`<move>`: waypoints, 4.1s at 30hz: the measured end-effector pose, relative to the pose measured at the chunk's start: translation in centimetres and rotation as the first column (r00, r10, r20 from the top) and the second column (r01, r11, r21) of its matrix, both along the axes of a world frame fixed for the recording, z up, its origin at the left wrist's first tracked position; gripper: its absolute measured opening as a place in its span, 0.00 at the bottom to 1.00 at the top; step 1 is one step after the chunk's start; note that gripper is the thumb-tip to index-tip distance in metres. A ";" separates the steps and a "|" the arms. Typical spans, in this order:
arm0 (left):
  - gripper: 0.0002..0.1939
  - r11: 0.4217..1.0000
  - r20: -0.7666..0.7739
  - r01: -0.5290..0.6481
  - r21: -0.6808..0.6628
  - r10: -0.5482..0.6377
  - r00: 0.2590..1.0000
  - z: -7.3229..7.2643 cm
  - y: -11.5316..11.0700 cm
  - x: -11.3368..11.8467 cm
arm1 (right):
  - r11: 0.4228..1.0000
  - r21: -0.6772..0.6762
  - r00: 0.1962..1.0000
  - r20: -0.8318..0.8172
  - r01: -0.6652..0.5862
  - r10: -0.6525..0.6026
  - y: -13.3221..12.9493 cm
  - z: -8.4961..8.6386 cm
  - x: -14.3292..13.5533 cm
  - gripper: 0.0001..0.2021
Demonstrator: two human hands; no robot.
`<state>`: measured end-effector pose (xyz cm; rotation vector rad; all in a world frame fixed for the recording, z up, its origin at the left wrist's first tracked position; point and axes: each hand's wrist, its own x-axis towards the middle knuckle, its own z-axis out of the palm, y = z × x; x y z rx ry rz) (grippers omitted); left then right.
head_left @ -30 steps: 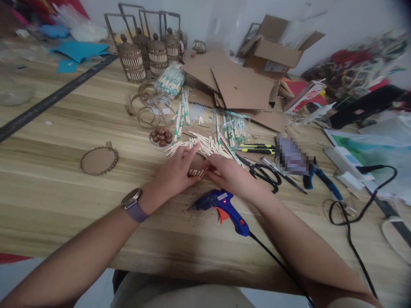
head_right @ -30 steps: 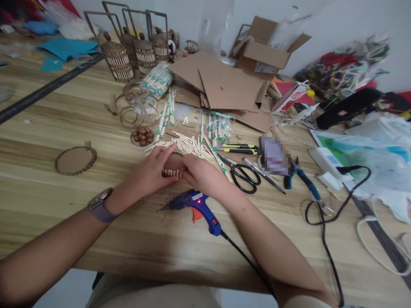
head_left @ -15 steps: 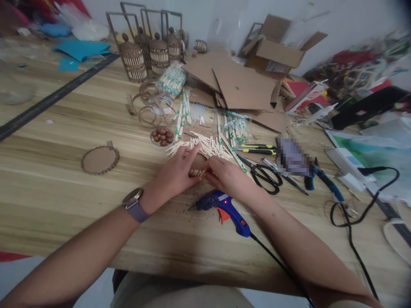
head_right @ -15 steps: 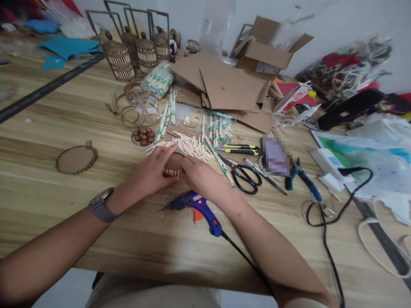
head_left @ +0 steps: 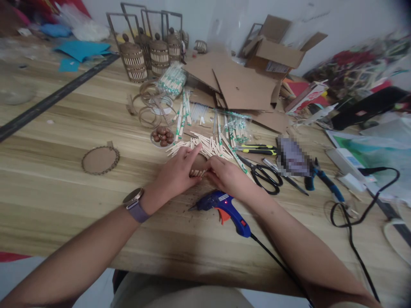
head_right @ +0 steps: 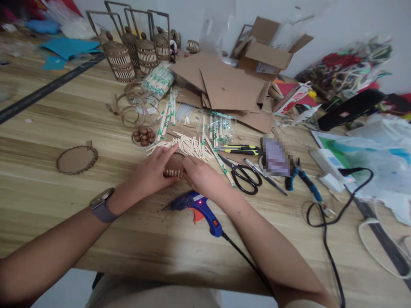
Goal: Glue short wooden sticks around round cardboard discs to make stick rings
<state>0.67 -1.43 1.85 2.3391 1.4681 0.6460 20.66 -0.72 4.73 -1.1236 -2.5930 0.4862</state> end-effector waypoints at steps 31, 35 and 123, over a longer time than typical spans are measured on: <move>0.51 0.998 0.061 -0.003 0.069 -0.001 0.998 -0.6 0.1 -0.4 | 0.902 -0.311 0.915 0.363 0.299 -0.177 -7.2 2.6 3.5 0.07; 0.48 0.999 0.047 -0.017 0.045 0.014 0.999 -0.5 0.0 -0.3 | 0.801 -0.511 0.950 0.195 0.312 -0.245 -6.6 2.6 4.4 0.09; 0.51 0.999 0.056 0.012 0.050 -0.015 0.998 -0.6 0.4 -0.4 | 0.874 -0.329 0.886 -0.178 0.357 -0.429 -6.7 -1.0 3.7 0.13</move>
